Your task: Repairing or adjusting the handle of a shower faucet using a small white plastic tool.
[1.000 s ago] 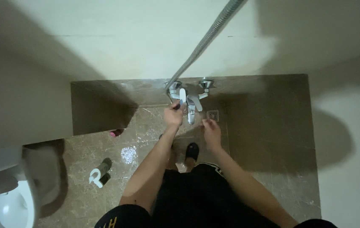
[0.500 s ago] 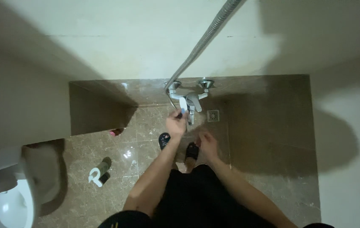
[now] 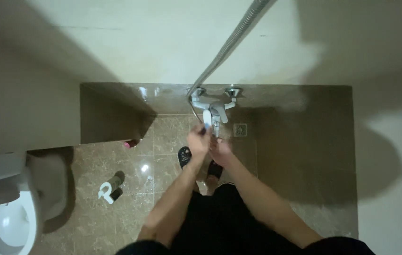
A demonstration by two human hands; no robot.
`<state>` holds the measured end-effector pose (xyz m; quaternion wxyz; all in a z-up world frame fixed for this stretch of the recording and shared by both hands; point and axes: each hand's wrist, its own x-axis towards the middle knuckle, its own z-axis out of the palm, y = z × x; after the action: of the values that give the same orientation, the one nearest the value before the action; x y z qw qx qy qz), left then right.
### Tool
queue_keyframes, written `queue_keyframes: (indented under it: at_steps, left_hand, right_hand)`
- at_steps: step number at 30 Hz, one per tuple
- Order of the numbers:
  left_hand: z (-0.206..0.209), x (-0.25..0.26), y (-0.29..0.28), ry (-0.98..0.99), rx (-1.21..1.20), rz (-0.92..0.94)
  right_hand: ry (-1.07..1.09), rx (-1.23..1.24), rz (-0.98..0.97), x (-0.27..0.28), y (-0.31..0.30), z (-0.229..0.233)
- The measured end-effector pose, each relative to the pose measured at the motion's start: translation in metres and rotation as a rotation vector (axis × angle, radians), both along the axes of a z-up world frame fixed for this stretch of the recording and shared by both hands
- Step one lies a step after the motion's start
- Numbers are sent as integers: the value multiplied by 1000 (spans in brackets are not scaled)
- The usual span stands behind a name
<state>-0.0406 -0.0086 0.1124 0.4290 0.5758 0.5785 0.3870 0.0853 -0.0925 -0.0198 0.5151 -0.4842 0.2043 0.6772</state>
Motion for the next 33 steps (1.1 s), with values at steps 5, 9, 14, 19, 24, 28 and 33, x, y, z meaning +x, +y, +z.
queue_keyframes:
  at_steps: [5,9,14,19,24,28,33]
  left_hand:
    - [-35,-15,-35,165,-484,81]
    - [-61,-12,-41,41,-679,149]
    - [-117,30,-38,-49,-834,312]
    - [-134,46,-49,-311,-1005,466]
    - [-133,62,-45,-519,-1099,628]
    - [-81,40,-47,-321,-1088,674]
    - [-11,22,-25,-190,-568,509]
  right_hand:
    - [-58,-154,-62,5,31,-34]
    - [-219,-191,13,3,36,-104]
    - [-408,-196,104,3,32,-52]
    - [-642,-181,202,10,20,14]
    - [-869,-115,374,32,10,6]
    - [-967,-33,561,30,-3,19]
    - [-861,20,507,5,-25,18]
